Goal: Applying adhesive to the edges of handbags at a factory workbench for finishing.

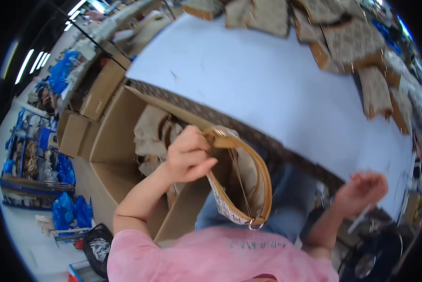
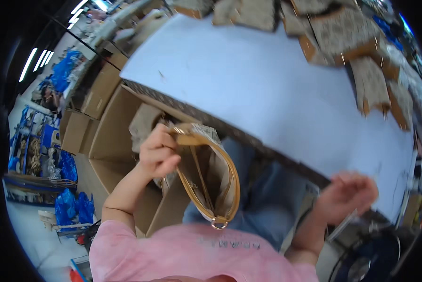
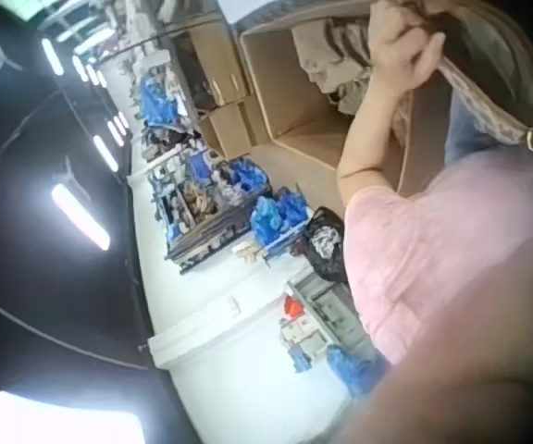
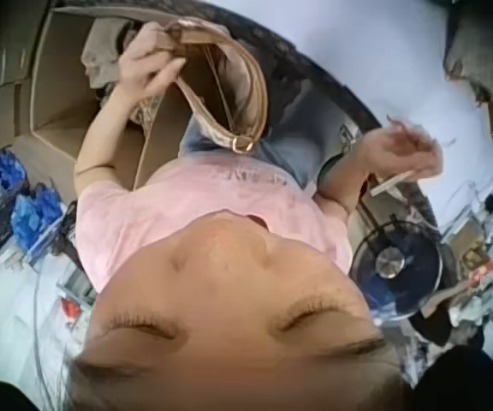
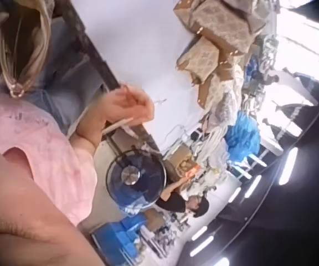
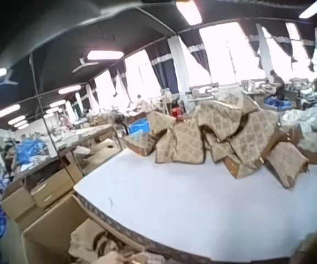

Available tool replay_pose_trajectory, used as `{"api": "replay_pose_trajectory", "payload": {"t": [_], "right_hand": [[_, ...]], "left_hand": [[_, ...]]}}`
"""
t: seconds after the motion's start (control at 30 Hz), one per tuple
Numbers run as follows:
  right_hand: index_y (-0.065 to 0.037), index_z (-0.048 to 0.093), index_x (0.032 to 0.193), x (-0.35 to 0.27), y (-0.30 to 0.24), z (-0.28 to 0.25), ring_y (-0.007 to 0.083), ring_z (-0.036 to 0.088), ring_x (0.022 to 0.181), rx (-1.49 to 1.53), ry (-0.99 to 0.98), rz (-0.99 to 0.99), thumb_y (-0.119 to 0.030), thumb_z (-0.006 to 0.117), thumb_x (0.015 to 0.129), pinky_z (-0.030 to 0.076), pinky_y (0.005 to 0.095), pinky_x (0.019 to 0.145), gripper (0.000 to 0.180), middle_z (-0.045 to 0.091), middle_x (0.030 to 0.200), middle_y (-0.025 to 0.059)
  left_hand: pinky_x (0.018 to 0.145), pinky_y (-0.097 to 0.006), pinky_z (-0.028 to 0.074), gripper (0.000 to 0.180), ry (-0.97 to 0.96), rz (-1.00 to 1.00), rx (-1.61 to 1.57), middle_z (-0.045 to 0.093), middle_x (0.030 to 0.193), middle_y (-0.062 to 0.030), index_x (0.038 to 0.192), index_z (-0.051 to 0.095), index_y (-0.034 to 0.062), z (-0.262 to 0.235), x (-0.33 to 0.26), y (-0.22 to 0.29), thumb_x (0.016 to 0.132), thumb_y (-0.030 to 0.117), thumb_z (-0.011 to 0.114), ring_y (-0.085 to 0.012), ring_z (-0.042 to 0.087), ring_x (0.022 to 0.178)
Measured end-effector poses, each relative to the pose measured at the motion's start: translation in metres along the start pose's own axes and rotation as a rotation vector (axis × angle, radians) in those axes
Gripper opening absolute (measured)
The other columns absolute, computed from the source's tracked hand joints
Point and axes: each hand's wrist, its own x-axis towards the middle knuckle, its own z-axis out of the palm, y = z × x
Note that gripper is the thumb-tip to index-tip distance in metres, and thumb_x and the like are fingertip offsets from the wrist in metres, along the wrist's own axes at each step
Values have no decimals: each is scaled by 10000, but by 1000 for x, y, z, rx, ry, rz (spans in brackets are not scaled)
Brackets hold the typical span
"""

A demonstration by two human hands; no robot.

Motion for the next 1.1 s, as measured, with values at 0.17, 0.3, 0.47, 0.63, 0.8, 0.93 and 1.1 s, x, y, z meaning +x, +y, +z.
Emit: {"api": "replay_pose_trajectory", "payload": {"t": [0.17,0.3,0.47,0.63,0.8,0.93,1.1], "right_hand": [[6,524,1072,-42,3,48,174,556,569,-19,-543,174,-364,412,1085,489,315,551,387,636,778,171],[14,524,1071,-85,22,48,144,560,577,-37,-693,168,-310,385,1094,493,276,594,353,671,823,172],[10,514,1086,-109,19,40,128,573,624,-18,-736,225,-252,409,1088,494,258,625,282,683,851,152],[22,576,1100,-115,21,36,132,634,675,93,-715,294,50,510,980,534,253,622,140,713,877,134],[-3,533,1103,-122,22,35,139,602,683,-48,-837,315,24,552,972,514,257,653,135,682,870,146],[-13,561,1110,-125,25,39,151,620,711,-159,-889,234,109,645,875,517,261,659,277,680,879,137],[-23,598,1104,-126,23,49,157,626,716,-272,-883,149,121,716,809,512,254,644,349,678,886,115]], "left_hand": [[654,-389,449,136,-246,-61,-170,586,819,-112,727,592,36,57,-57,25,729,-11,720,-280,568,734],[910,-426,514,87,144,-312,-61,669,951,-157,864,605,27,79,-48,43,807,-37,594,-355,665,972],[963,-407,526,239,-18,-486,-488,702,1082,-218,1025,596,9,78,-61,48,827,-85,501,-377,680,1064],[856,-371,570,251,-187,-429,-334,684,1154,-255,965,644,-12,71,-64,44,837,-111,453,-331,708,996],[806,-341,579,116,-220,-529,-307,701,1089,-220,872,661,-11,72,-62,50,859,-46,552,-289,719,927],[769,-303,569,39,-208,-586,-255,703,1060,-186,876,655,-5,77,-55,50,838,-15,657,-248,715,898],[709,-329,573,174,-23,-769,-267,702,1029,-127,915,630,43,96,-49,59,795,-1,748,-274,713,859]]}}
